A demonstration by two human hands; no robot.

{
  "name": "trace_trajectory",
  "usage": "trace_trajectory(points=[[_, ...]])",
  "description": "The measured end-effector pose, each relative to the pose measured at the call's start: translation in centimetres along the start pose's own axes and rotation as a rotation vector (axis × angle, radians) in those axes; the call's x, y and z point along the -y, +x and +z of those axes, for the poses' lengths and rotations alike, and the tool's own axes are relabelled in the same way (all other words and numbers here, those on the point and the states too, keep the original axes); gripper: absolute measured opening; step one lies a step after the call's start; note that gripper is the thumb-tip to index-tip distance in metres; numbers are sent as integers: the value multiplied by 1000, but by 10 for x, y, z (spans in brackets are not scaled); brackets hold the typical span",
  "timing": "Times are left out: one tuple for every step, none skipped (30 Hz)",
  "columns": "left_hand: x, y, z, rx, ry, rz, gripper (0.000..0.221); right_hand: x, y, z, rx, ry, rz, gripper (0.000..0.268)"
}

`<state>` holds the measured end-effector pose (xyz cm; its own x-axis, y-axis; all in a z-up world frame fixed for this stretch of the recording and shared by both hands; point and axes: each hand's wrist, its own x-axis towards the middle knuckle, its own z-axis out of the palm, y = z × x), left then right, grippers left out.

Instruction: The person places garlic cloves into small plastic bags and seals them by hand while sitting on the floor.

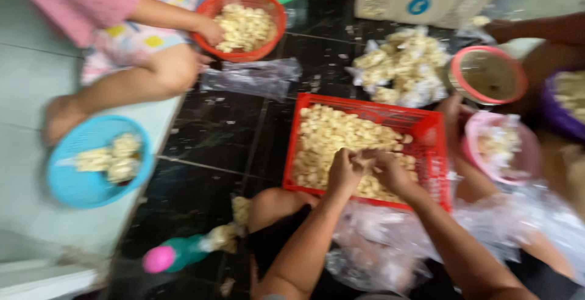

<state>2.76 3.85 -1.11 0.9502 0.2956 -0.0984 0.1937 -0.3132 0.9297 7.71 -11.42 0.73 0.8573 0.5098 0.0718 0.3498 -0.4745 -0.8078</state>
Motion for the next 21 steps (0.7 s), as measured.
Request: trace_trajectory(points=[[11, 13, -4, -24, 43, -5, 28, -31, 15, 2, 5, 44, -21, 41], [21, 26, -7, -173, -37, 50, 24, -62, 31, 6, -217, 101, -77, 30], [34, 27, -2, -300, -126, 97, 20, -97, 31, 9, -441, 148, -98, 21], [34, 22, -17, -301, -90, 83, 20, -104, 35, 31, -436, 183, -83, 21], [29, 26, -23, -377, -290, 28, 21, -115, 44, 42, -253, -71, 32, 28], [23, 28, -29, -453, -490, -25, 22, -124, 54, 54, -67, -318, 144, 41], [10, 24, -40, -452, -482, -20, 22, -108, 55, 64, -71, -310, 144, 41], [-3, 20, -51, -497, -589, -48, 22, -91, 57, 74, 107, -751, 53, 45], [-20, 18, -57, -535, -702, -78, 21, -76, 59, 78, 288, -1193, -41, 52], [-4, 27, -57, -528, -699, -76, 21, -75, 60, 94, 283, -1191, -34, 52], [11, 35, -47, -592, -735, -50, 27, -80, 56, 105, 235, -1159, 11, 63], [28, 44, -38, -657, -771, -24, 33, -85, 52, 116, 186, -1126, 56, 75], [22, 41, -36, -626, -789, -23, 33, -91, 48, 121, 172, -1144, 84, 75], [16, 38, -36, -608, -807, -7, 28, -97, 45, 126, 97, -1101, 149, 92], [12, 37, -41, -612, -821, 17, 24, -100, 49, 135, 23, -1052, 191, 110], [5, 40, -37, -601, -835, 24, 24, -96, 46, 125, 10, -1064, 195, 110], [5, 38, -39, -567, -806, 31, 21, -90, 40, 123, 52, -976, 174, 103], [5, 35, -41, -532, -776, 38, 19, -84, 34, 123, 95, -888, 152, 96], [-4, 27, -43, -545, -781, 38, 19, -83, 35, 122, 101, -894, 141, 96], [-13, 19, -45, -474, -613, 4, 25, -81, 36, 122, 207, -858, 211, 85], [-22, 12, -49, -402, -441, -29, 30, -79, 38, 123, 311, -819, 282, 75]])
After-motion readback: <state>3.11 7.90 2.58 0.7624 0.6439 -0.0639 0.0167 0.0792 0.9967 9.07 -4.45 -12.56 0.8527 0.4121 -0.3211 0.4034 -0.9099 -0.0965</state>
